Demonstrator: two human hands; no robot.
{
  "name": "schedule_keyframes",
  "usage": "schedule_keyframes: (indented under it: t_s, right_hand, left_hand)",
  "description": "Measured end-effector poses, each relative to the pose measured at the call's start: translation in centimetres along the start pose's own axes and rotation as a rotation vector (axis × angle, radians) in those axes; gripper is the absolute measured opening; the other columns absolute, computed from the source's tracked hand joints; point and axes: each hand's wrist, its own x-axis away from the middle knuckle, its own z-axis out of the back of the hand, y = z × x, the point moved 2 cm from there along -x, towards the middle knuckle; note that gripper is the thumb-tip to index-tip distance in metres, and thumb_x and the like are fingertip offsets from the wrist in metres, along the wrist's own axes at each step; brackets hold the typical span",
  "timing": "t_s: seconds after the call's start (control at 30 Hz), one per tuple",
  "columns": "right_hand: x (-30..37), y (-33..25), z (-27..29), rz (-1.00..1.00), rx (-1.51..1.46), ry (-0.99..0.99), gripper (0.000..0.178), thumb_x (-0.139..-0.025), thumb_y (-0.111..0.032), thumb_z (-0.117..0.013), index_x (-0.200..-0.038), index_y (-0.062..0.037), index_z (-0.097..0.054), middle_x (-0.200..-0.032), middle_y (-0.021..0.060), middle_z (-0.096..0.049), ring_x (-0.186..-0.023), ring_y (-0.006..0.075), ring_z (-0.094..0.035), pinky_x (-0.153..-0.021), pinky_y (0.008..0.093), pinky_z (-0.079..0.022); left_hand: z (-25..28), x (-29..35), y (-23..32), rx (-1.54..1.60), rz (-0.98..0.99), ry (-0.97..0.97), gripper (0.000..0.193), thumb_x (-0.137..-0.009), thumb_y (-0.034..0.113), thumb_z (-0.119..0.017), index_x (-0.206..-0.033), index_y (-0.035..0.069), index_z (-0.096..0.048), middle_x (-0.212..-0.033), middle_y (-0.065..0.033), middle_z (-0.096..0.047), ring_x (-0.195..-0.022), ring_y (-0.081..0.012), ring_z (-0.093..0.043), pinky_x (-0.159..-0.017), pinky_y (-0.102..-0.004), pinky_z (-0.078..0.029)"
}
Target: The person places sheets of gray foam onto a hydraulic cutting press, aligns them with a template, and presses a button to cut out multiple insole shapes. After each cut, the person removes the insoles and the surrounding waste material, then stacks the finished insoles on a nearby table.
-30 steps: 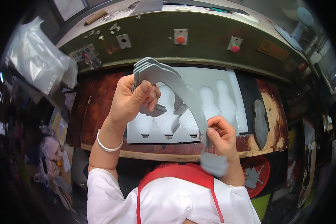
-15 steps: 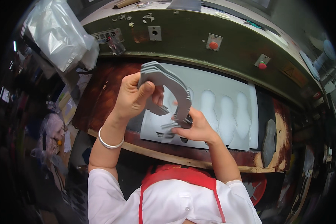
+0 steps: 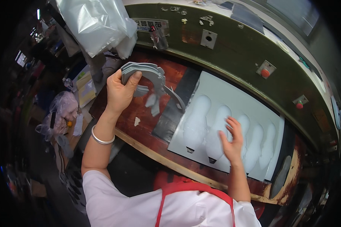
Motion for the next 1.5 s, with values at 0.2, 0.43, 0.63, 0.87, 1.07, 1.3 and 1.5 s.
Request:
schedule_keyframes:
  t_s: [0.2,0.43,0.63,0.87,1.07,1.3,1.5]
  right_hand:
    - [7.3,8.6,9.8,-0.456,0.050,0.274,0.029,-0.086,-0.003,-0.061,-0.115,0.0039,-0.059,-0.113,0.0117,-0.062,-0.106,0.0189,-0.057,-0.091,0.0295,-0.045]
    - [17.5,11.4,18.6,-0.712,0.155,0.621,0.021,-0.092,-0.014,-0.060,-0.106,0.0017,-0.062,-0.098,0.0040,-0.063,-0.084,0.0099,-0.055,-0.072,0.0240,-0.046]
    - [17.4,11.4,18.0,-0.733,0.060,0.646,0.020,-0.093,-0.015,-0.060,-0.106,-0.0003,-0.063,-0.099,0.0038,-0.063,-0.089,0.0111,-0.058,-0.075,0.0245,-0.048]
    - [16.4,11.0,17.1,-0.660,-0.012,0.603,0.019,-0.093,-0.015,-0.059,-0.104,-0.0002,-0.064,-0.100,0.0037,-0.063,-0.091,0.0116,-0.057,-0.075,0.0261,-0.049]
    - [17.6,11.2,16.7,-0.713,-0.071,0.620,0.018,-0.093,-0.015,-0.059,-0.103,-0.0018,-0.064,-0.099,0.0031,-0.063,-0.093,0.0111,-0.057,-0.077,0.0267,-0.050]
    - [18.4,10.6,16.9,-0.704,-0.041,0.620,0.018,-0.093,-0.015,-0.060,-0.104,-0.0026,-0.064,-0.099,0.0027,-0.063,-0.092,0.0108,-0.058,-0.075,0.0257,-0.050]
    - [18.3,10.1,16.9,-0.714,0.000,0.628,0.018,-0.093,-0.015,-0.060,-0.105,-0.0026,-0.064,-0.099,0.0027,-0.064,-0.093,0.0107,-0.058,-0.075,0.0253,-0.049]
  left_hand:
    - [-0.5,1.7,-8.8,-0.579,-0.673,-0.152,0.023,-0.065,0.006,-0.078,-0.078,0.004,-0.058,-0.069,-0.0096,-0.055,-0.060,-0.0278,-0.055,-0.052,-0.0344,-0.044]
    - [-3.4,11.7,-17.8,-0.482,-0.325,-0.413,0.024,-0.062,0.005,-0.077,-0.075,0.005,-0.057,-0.071,-0.0113,-0.055,-0.066,-0.0305,-0.056,-0.058,-0.0385,-0.045]
    - [0.3,5.1,-15.6,-0.171,0.186,0.134,0.014,-0.089,0.011,-0.065,-0.087,-0.002,-0.062,-0.066,-0.0021,-0.061,-0.058,-0.0080,-0.055,-0.055,-0.0247,-0.046]
    - [5.0,-2.3,-7.8,-0.168,-0.118,0.042,0.040,-0.090,0.038,-0.064,-0.083,-0.001,-0.060,-0.062,-0.0003,-0.055,-0.056,-0.0072,-0.051,-0.053,-0.0226,-0.041]
    - [6.5,-3.6,-6.8,0.173,-0.099,0.093,0.041,-0.091,0.037,-0.061,-0.073,0.001,-0.049,-0.062,-0.0042,-0.049,-0.055,-0.0138,-0.051,-0.053,-0.0276,-0.043]
    - [7.0,-6.0,-8.1,0.021,-0.208,0.246,0.035,-0.094,0.030,-0.059,-0.075,0.001,-0.051,-0.063,-0.0030,-0.051,-0.056,-0.0124,-0.050,-0.055,-0.0264,-0.042]
    - [6.3,-5.6,-10.1,-0.588,-0.510,0.219,0.022,-0.083,0.020,-0.072,-0.077,0.004,-0.060,-0.065,-0.0058,-0.057,-0.057,-0.0194,-0.055,-0.054,-0.0281,-0.043]
